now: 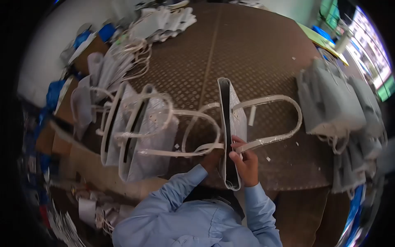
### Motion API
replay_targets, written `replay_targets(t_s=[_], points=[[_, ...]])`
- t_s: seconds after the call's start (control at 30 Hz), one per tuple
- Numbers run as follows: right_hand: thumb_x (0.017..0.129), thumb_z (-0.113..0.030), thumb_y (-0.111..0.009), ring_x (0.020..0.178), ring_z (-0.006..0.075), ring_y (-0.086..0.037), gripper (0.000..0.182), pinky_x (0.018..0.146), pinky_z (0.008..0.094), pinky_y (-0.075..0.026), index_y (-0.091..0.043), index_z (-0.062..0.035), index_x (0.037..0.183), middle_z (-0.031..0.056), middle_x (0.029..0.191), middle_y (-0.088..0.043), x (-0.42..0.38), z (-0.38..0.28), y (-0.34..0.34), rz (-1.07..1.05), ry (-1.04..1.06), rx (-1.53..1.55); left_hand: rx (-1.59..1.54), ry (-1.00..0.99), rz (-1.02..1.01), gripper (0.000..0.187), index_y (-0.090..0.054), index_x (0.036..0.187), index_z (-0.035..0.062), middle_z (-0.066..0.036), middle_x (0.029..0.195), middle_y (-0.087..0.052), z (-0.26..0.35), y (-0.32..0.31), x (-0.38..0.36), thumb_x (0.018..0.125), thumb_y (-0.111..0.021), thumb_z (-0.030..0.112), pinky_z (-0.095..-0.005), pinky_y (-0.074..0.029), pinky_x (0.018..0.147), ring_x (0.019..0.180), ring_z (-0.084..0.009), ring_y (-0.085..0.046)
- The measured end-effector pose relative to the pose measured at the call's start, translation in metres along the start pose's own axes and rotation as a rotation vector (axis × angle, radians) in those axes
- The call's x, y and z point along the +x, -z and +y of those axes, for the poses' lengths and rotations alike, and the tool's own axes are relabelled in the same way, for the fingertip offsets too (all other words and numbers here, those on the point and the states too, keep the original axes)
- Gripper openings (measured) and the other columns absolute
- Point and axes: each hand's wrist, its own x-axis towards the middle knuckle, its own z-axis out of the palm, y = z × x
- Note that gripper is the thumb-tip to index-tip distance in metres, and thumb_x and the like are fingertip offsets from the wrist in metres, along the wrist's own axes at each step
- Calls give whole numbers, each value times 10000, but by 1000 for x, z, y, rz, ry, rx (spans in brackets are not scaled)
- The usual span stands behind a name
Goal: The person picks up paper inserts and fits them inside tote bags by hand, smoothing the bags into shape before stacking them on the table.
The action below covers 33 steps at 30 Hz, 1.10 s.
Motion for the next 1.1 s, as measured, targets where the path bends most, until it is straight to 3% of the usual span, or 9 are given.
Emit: replay_targets(t_s=[0.1, 0.17, 0.3, 0.37, 0.53, 0.6, 0.83, 0.93, 1.1], points=[[970, -194, -514, 1068, 213, -580, 265, 932, 315, -441, -616, 48, 930, 194, 1155, -620, -9, -27, 54, 337, -97, -14, -284, -223, -30, 507, -304, 1441, 68, -259, 1415, -354, 13, -50, 19, 994, -419, 278, -399, -340, 1027, 1227, -360, -452], [996, -206, -466, 1045, 226, -597, 319, 915, 317, -453, -620, 51, 888, 234, 1130, -625, -23, -35, 97, 446, -21, 33, 118, -460, -230, 488, -314, 1426, 43, -253, 1426, -318, 22, -70, 16, 990, -427, 232, -379, -421, 949, 1194, -315, -487], [997, -279, -456, 921, 148, -613, 382, 799, 255, -491, -631, 45, 895, 165, 1082, -653, -53, -43, 167, 441, -26, 94, -207, 177, -381, 521, -364, 1387, 30, -203, 1176, -572, 103, -111, -31, 938, -553, 215, -309, -504, 741, 1007, -234, -607], [1001, -295, -442, 908, 149, -612, 390, 795, 253, -488, -635, 34, 917, 150, 1026, -665, -70, -50, 199, 500, -133, 242, -20, -264, -665, 530, -434, 1353, 16, -164, 1057, -651, 107, -117, -47, 895, -626, 202, -304, -500, 743, 912, -226, -643], [992, -370, -467, 682, 49, -570, 404, 618, 212, -459, -654, -19, 919, -5, 803, -641, -101, -33, 251, 501, -207, 116, -17, -490, -802, 392, -581, 1197, -11, -158, 1079, -644, 202, -94, -63, 883, -651, 215, -324, -507, 804, 968, -241, -647], [990, -381, -466, 721, 65, -583, 423, 651, 221, -470, -657, -4, 965, 18, 830, -651, -112, -27, 247, 542, -192, 90, 189, -966, -362, 415, -588, 1197, 14, -165, 1164, -604, 220, -100, -42, 876, -660, 265, -394, -473, 905, 1081, -300, -598], [958, -336, -501, 807, 164, -637, 367, 729, 298, -503, -661, -8, 995, 89, 925, -679, -260, 130, 178, 1145, -413, -63, 601, -1287, -419, 463, -618, 1135, 20, -146, 1062, -611, 183, -126, 19, 905, -569, 419, -492, -243, 1074, 1049, -330, -557], [895, -383, -563, 862, 341, -655, 399, 781, 414, -510, -659, -18, 1022, 171, 980, -681, -394, 221, 76, 1345, -1053, -415, 602, -1367, -398, 429, -628, 1133, -4, -160, 1080, -620, 171, -136, 46, 946, -529, 369, -455, -318, 1016, 1036, -327, -553], [827, -433, -591, 1057, 382, -592, 457, 897, 456, -470, -669, -50, 1064, 195, 1140, -626, -518, 263, -213, 2066, -1773, 309, 637, -1560, -379, 397, -630, 1117, -19, -174, 1062, -639, 183, -177, 29, 968, -504, 327, -427, -420, 938, 956, -306, -600]])
